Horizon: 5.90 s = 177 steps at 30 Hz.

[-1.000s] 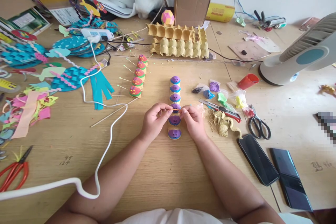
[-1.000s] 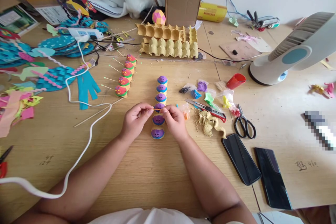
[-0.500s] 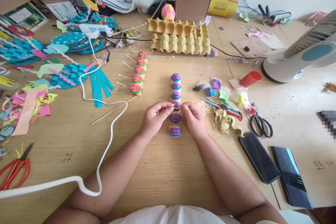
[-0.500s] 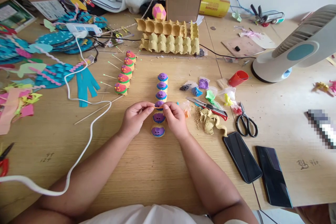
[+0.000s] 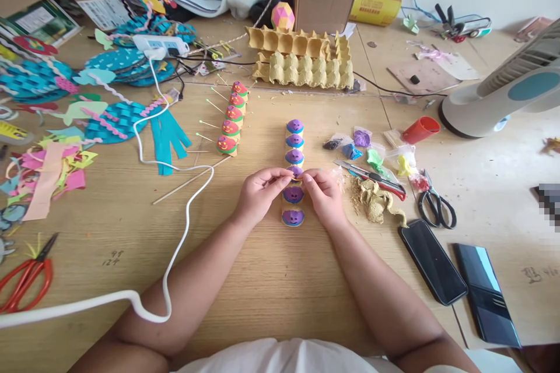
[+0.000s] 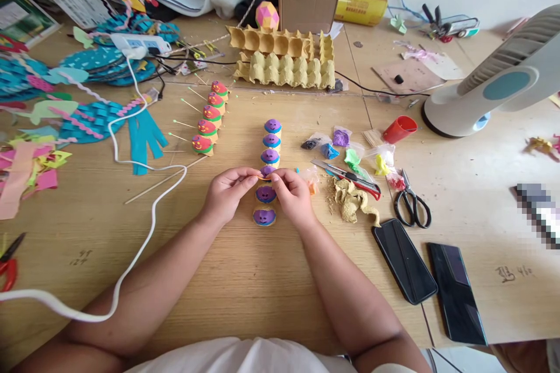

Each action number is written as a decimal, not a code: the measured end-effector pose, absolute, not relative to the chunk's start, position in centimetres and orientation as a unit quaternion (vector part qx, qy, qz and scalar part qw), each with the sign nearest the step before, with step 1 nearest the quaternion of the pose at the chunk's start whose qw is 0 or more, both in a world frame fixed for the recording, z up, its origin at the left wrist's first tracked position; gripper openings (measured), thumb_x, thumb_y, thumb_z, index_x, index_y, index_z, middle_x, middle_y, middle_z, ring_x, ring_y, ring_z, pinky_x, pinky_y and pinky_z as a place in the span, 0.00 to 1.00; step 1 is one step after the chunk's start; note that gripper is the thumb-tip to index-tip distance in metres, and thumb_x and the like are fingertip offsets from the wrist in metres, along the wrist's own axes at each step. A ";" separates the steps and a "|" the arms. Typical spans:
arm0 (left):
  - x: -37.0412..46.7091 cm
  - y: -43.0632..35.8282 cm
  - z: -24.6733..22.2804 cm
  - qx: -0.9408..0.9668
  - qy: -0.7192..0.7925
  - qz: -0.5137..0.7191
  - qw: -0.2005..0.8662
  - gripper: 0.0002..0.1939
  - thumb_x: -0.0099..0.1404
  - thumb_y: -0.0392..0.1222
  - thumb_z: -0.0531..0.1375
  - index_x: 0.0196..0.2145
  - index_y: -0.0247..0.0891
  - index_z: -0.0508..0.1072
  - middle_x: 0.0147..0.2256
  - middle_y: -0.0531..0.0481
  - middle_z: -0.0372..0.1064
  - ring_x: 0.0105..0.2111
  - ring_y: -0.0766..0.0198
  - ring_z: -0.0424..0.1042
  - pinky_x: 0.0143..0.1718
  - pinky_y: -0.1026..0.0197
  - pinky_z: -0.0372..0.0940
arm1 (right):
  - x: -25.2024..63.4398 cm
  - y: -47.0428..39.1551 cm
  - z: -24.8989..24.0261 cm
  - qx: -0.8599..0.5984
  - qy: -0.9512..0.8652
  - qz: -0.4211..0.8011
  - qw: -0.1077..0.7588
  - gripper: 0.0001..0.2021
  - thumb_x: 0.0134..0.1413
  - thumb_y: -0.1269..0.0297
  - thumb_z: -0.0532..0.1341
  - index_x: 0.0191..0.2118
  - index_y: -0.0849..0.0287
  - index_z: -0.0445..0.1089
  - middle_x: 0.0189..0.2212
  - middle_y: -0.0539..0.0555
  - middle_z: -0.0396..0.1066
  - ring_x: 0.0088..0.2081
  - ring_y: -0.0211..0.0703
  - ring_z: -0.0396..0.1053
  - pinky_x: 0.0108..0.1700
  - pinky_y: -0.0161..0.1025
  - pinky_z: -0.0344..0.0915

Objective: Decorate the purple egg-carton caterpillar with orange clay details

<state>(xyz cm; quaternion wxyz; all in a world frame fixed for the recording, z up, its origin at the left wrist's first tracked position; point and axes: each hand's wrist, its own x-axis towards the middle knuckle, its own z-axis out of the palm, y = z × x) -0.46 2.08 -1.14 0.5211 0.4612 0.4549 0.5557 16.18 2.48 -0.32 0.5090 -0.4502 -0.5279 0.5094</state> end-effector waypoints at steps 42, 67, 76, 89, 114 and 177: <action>-0.3 2.5 0.0 0.268 0.411 0.594 0.638 0.21 0.48 0.46 0.79 0.36 0.37 0.78 0.33 0.52 0.81 0.30 0.70 0.80 0.32 0.70 0.71 | 16.6 2.4 -0.6 -0.412 -0.572 0.509 0.493 0.20 0.63 0.41 0.62 0.42 0.53 0.78 0.43 0.55 0.79 0.46 0.48 0.75 0.52 0.46 0.71; -0.1 2.1 0.0 0.290 0.406 0.578 0.646 0.18 0.51 0.45 0.78 0.36 0.38 0.77 0.35 0.50 0.81 0.33 0.68 0.80 0.36 0.67 0.74 | 16.1 2.4 -0.6 -0.426 -0.577 0.478 0.507 0.15 0.57 0.46 0.69 0.35 0.52 0.76 0.35 0.54 0.74 0.38 0.45 0.72 0.43 0.45 0.70; -0.4 2.2 0.0 0.298 0.377 0.577 0.661 0.19 0.52 0.46 0.77 0.39 0.40 0.78 0.36 0.50 0.81 0.35 0.66 0.80 0.38 0.65 0.74 | 16.1 2.3 -0.7 -0.434 -0.559 0.490 0.508 0.15 0.57 0.46 0.70 0.36 0.53 0.75 0.36 0.54 0.74 0.38 0.45 0.71 0.42 0.44 0.71; -0.2 2.3 0.1 0.272 0.392 0.587 0.654 0.21 0.49 0.43 0.79 0.37 0.38 0.77 0.34 0.52 0.81 0.32 0.68 0.80 0.36 0.67 0.74 | 15.9 2.3 -0.8 -0.405 -0.521 0.544 0.518 0.16 0.53 0.47 0.73 0.39 0.52 0.75 0.40 0.54 0.76 0.44 0.46 0.75 0.50 0.46 0.74; -0.5 2.5 -0.3 0.271 0.387 0.587 0.658 0.19 0.51 0.43 0.77 0.38 0.40 0.77 0.35 0.53 0.81 0.32 0.69 0.80 0.35 0.68 0.73 | 16.0 2.3 -0.3 -0.421 -0.540 0.537 0.493 0.19 0.55 0.43 0.70 0.37 0.54 0.74 0.36 0.53 0.75 0.36 0.42 0.71 0.41 0.41 0.71; -0.9 1.3 -2.2 0.592 0.561 0.500 0.291 0.26 0.79 0.55 0.48 0.66 0.41 0.63 0.57 0.38 0.70 0.45 0.58 0.74 0.45 0.55 0.70 | 16.1 2.6 -0.8 -0.453 -0.516 0.524 0.503 0.18 0.55 0.44 0.70 0.35 0.55 0.73 0.31 0.50 0.73 0.29 0.38 0.67 0.33 0.38 0.66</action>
